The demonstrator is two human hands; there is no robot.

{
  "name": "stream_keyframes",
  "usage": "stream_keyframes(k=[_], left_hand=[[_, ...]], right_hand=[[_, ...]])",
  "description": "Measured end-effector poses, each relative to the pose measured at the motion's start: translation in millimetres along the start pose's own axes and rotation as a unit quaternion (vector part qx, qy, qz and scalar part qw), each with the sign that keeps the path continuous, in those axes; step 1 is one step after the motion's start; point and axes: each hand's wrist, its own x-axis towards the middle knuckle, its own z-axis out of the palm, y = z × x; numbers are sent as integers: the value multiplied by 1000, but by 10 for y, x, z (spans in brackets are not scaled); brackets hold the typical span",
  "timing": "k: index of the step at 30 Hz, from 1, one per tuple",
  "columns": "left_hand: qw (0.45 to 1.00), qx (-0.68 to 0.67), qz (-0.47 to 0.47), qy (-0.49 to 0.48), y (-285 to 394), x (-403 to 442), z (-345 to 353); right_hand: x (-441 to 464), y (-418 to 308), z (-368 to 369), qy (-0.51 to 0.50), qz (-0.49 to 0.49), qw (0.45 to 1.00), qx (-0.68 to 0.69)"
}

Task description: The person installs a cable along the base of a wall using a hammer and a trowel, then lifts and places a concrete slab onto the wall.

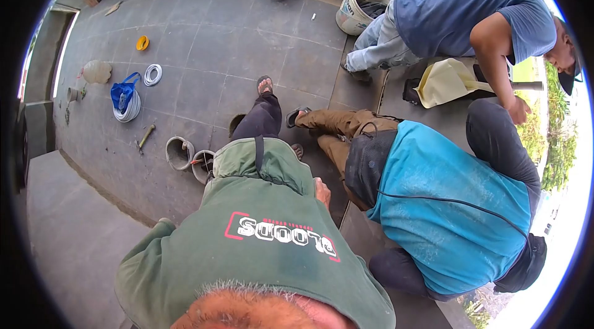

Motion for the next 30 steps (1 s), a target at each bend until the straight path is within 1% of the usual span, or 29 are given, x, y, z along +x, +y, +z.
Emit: stream_keyframes(k=[1, 2, 4, 5, 6, 8, 9, 10, 11, 12, 13, 14, 16, 17, 18, 19, 20, 21, 22, 23, 24, 25, 26, 27, 28, 30], left_hand=[[1000, 12, 7, 0, 184, 50, 38], [1000, 25, 17, -1, 406, 136, 73], [998, 59, 39, 2, 879, 334, 171], [995, 80, 57, 1, 1166, 441, 238], [993, 98, 70, 0, 1444, 538, 267], [987, 129, 95, -6, 2019, 760, 313], [983, 148, 106, -11, 2318, 860, 331], [979, 162, 119, -20, 2670, 990, 397], [976, 176, 125, -27, 2968, 1067, 398], [974, 189, 124, -31, 3241, 1098, 352], [973, 195, 122, -37, 3524, 1133, 326], [972, 198, 116, -41, 3791, 1156, 281], [971, 207, 108, -49, 4268, 1140, 175], [970, 212, 105, -55, 4510, 1140, 133], [970, 215, 96, -64, 4743, 1133, 99], [972, 213, 72, -62, 4958, 1208, 54], [974, 217, 44, -54, 5140, 1285, 10], [975, 221, 3, -30, 5303, 1459, -49], [974, 224, 2, -29, 5448, 1539, -53], [971, 237, 11, -39, 5613, 1610, -4], [967, 250, 20, -48, 5744, 1660, 23], [967, 250, 25, -47, 5887, 1649, 141], [965, 253, 21, -69, 6009, 1638, 292], [962, 256, 16, -90, 6140, 1634, 428], [962, 256, 21, -90, 6280, 1667, 551], [935, 333, 104, -57, 6482, 1803, 881]], right_hand=[[-48, -52, -19, 28, -97, 993, -52], [-70, -211, 6, 36, -92, 994, -46], [-64, -575, 123, 105, -76, 990, -48], [38, -738, 249, 121, 47, 991, 44], [110, -885, 366, 131, 49, 989, 56], [385, -1149, 677, 58, 145, 966, 206], [454, -1350, 886, 4, 178, 954, 240], [697, -1322, 1120, -11, 150, 975, 165], [913, -1314, 1435, 28, 93, 995, 22], [864, -1699, 1577, -96, 124, 987, 14], [832, -2252, 1733, -123, 111, 977, -137], [650, -2741, 1840, -89, 143, 967, -190], [629, -3288, 2033, -54, 140, 971, -186], [732, -3349, 2135, -48, 143, 973, -175], [875, -3356, 2189, -92, 88, 988, -86], [955, -3382, 2246, -133, 31, 991, 0], [989, -3493, 2304, -128, 33, 991, 6], [1051, -3605, 2332, -141, 44, 986, 73], [1100, -3779, 2344, -156, 52, 977, 137], [1035, -4119, 2301, -158, 40, 977, 136], [1122, -4177, 2325, -160, 37, 977, 137], [1219, -4265, 2329, -144, 21, 979, 141], [1326, -4367, 2346, -128, 5, 981, 145], [1400, -4443, 2393, -91, -9, 979, 180], [1530, -4500, 2406, -93, -13, 979, 182], [1938, -4523, 2371, -80, 7, 990, 116]])
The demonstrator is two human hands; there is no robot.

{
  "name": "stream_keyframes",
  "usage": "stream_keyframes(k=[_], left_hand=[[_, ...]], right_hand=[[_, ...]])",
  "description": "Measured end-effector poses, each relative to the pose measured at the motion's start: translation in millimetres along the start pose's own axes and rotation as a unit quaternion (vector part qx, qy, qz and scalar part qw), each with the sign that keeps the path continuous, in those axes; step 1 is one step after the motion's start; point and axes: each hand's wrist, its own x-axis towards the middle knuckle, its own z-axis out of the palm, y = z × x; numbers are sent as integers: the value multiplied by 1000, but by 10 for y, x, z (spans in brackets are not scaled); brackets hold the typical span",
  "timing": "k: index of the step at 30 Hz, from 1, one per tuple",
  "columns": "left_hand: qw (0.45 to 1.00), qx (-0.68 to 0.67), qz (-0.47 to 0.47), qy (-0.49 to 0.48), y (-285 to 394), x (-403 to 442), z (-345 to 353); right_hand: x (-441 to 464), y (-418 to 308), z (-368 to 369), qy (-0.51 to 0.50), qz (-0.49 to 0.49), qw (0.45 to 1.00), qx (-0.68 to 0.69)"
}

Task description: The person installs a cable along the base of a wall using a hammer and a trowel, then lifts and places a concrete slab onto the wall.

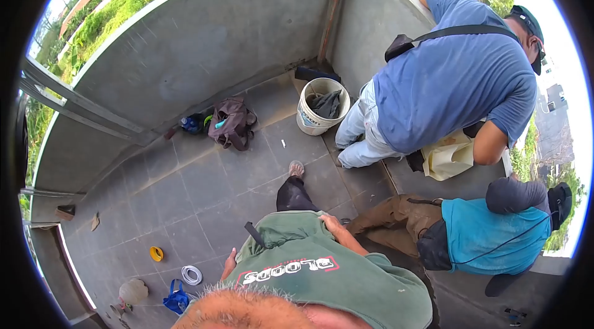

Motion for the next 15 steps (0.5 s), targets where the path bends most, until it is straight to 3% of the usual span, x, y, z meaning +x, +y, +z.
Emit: stream_keyframes(k=[5, 7, 9, 10, 13, 15], left_hand=[[986, 113, 76, 100, 635, 424, 439], [981, 129, 78, 123, 885, 556, 566], [977, 138, 77, 145, 1078, 691, 616], [975, 141, 74, 154, 1149, 739, 649], [972, 141, 71, 174, 1314, 911, 676], [970, 134, 71, 189, 1382, 1032, 633]], right_hand=[[669, -1055, -194, -5, -12, 999, 48], [1087, -1525, -385, 35, -23, 971, -233], [1279, -2145, -441, 100, -76, 968, -216], [1546, -2369, -503, 153, -157, 951, -219], [2212, -3603, -761, 173, -300, 934, -87], [2231, -4743, -996, 127, -354, 926, 3]])
